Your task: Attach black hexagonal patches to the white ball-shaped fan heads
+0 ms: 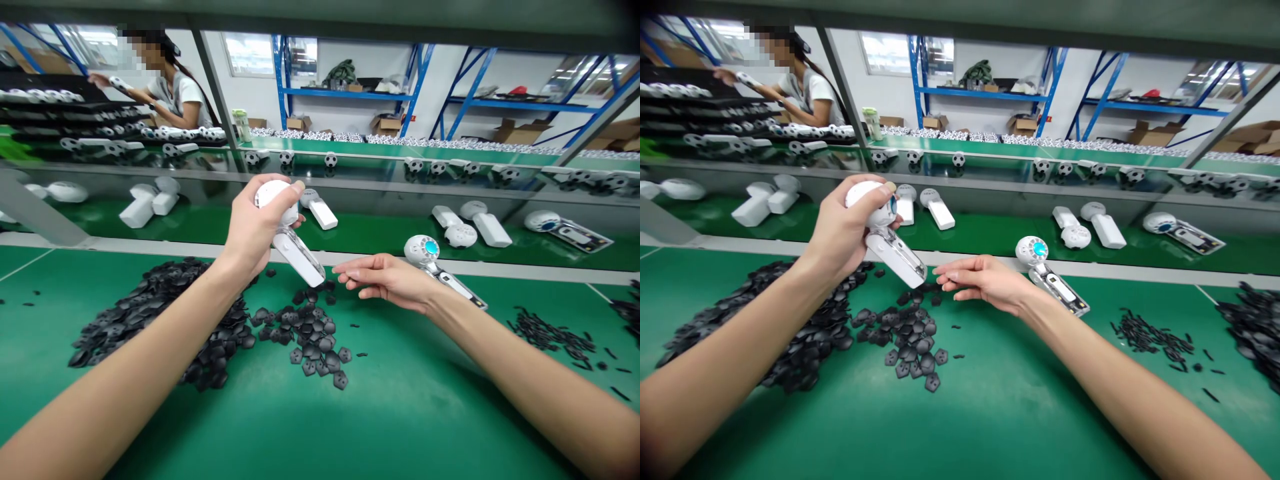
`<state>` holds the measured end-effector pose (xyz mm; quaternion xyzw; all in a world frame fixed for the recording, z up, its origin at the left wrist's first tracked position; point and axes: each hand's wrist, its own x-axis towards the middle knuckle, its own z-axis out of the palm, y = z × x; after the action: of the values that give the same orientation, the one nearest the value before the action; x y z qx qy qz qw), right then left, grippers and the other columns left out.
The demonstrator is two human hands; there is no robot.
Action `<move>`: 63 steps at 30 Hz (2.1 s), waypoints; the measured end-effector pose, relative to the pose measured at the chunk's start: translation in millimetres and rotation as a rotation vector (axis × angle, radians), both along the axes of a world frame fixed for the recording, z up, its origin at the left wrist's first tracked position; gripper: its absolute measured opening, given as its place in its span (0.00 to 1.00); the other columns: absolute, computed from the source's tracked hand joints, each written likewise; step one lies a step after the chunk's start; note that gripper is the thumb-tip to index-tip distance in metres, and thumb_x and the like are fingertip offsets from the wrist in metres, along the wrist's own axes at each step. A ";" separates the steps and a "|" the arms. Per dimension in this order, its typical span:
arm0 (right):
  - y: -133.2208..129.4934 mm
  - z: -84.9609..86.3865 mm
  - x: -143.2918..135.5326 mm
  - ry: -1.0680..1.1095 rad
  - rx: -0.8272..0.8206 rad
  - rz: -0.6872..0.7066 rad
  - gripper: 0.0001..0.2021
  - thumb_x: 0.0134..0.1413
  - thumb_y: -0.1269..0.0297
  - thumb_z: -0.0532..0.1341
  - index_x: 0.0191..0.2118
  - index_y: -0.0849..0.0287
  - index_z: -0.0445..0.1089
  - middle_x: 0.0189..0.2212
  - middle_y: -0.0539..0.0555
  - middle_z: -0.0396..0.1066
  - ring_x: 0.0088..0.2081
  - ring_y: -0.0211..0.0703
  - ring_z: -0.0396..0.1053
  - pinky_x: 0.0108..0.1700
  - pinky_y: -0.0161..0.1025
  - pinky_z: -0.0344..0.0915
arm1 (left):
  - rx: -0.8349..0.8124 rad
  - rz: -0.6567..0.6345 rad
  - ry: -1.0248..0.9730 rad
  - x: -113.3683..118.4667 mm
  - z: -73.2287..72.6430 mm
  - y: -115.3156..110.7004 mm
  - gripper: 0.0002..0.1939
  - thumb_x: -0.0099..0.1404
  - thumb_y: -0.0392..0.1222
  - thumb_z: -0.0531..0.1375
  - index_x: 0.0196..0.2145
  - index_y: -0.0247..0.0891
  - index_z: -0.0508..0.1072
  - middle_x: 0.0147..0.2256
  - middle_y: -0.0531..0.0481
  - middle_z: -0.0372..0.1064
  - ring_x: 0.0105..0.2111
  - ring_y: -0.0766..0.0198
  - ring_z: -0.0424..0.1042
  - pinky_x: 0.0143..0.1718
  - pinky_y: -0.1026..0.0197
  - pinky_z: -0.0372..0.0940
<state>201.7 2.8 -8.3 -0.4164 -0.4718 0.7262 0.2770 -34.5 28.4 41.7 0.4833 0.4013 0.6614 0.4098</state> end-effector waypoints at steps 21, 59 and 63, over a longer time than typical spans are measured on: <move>15.2 -27.2 12.6 -0.739 0.788 -0.202 0.07 0.62 0.68 0.71 0.42 0.51 0.88 0.44 0.55 0.87 0.48 0.60 0.84 0.55 0.55 0.77 | -0.018 -0.115 0.088 41.6 -30.8 -37.6 0.24 0.58 0.54 0.79 0.45 0.44 0.76 0.35 0.51 0.76 0.31 0.62 0.78 0.31 0.63 0.72; 14.5 -6.9 14.3 -0.579 0.882 -0.279 0.06 0.64 0.66 0.70 0.34 0.59 0.81 0.29 0.51 0.81 0.30 0.41 0.77 0.34 0.37 0.70 | 0.020 -0.270 0.648 24.2 -9.1 -33.1 0.25 0.60 0.56 0.75 0.51 0.43 0.81 0.40 0.48 0.79 0.33 0.61 0.75 0.32 0.64 0.69; -0.4 17.9 7.4 -0.093 0.938 -0.548 0.16 0.58 0.51 0.75 0.33 0.58 0.77 0.27 0.50 0.77 0.27 0.38 0.73 0.28 0.35 0.71 | -0.163 -0.291 0.352 30.7 -9.5 -34.2 0.20 0.59 0.54 0.74 0.42 0.40 0.77 0.32 0.50 0.75 0.28 0.59 0.77 0.27 0.62 0.72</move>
<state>209.1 2.3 9.6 -0.3875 -0.6311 0.3199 0.5910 -3.7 -5.8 32.2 0.6091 0.4448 0.4663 0.4622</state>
